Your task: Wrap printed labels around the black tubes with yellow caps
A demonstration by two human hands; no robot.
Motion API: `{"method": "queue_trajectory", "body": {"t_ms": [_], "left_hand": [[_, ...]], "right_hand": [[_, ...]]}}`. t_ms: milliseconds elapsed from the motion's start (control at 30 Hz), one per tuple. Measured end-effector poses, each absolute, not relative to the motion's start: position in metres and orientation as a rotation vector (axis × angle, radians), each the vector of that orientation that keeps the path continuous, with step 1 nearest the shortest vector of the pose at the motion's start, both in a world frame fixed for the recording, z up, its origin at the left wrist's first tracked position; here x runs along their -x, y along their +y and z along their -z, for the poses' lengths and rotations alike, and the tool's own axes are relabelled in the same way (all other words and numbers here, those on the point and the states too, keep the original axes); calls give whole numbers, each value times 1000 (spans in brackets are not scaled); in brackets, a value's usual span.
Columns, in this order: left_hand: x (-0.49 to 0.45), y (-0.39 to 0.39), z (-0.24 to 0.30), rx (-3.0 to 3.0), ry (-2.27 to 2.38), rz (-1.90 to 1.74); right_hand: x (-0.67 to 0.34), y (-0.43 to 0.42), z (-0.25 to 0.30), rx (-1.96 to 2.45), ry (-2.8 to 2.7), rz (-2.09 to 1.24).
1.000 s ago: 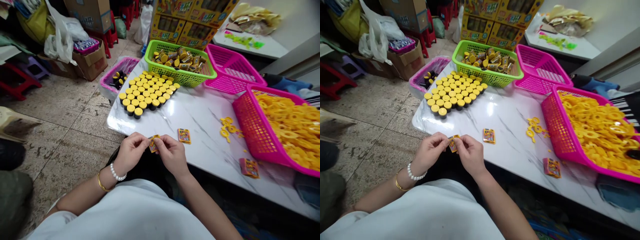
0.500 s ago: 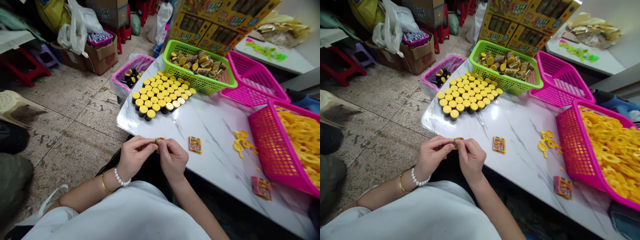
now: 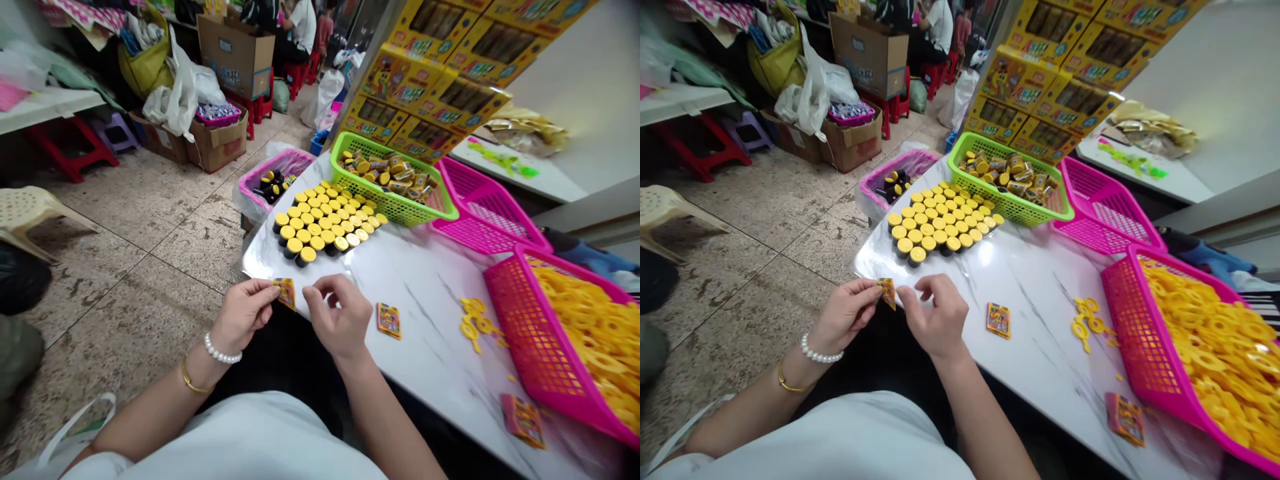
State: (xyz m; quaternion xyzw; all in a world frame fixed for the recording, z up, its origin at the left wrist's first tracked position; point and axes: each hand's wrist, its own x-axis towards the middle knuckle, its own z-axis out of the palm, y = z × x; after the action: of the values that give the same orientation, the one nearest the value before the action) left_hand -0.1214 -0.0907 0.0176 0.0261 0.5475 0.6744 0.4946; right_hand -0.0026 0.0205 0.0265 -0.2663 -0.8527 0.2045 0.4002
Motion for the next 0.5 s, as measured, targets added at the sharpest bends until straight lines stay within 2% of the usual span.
{"method": "queue_trajectory", "body": {"t_ms": [133,233,300,500], "left_hand": [[123,-89,-16,-30,1247,-1667],[122,-89,-19,-20,1168,-1643],[123,-88,-21,12,1106,-1618],[129,-79,-20,80,950,-1556]], "right_hand": [[30,44,-20,928,-2178,-91],[38,49,-10,981,-2198,-139],[32,47,-7,1000,-2089,-372],[-14,40,-24,935,-1516,-1584]]}}
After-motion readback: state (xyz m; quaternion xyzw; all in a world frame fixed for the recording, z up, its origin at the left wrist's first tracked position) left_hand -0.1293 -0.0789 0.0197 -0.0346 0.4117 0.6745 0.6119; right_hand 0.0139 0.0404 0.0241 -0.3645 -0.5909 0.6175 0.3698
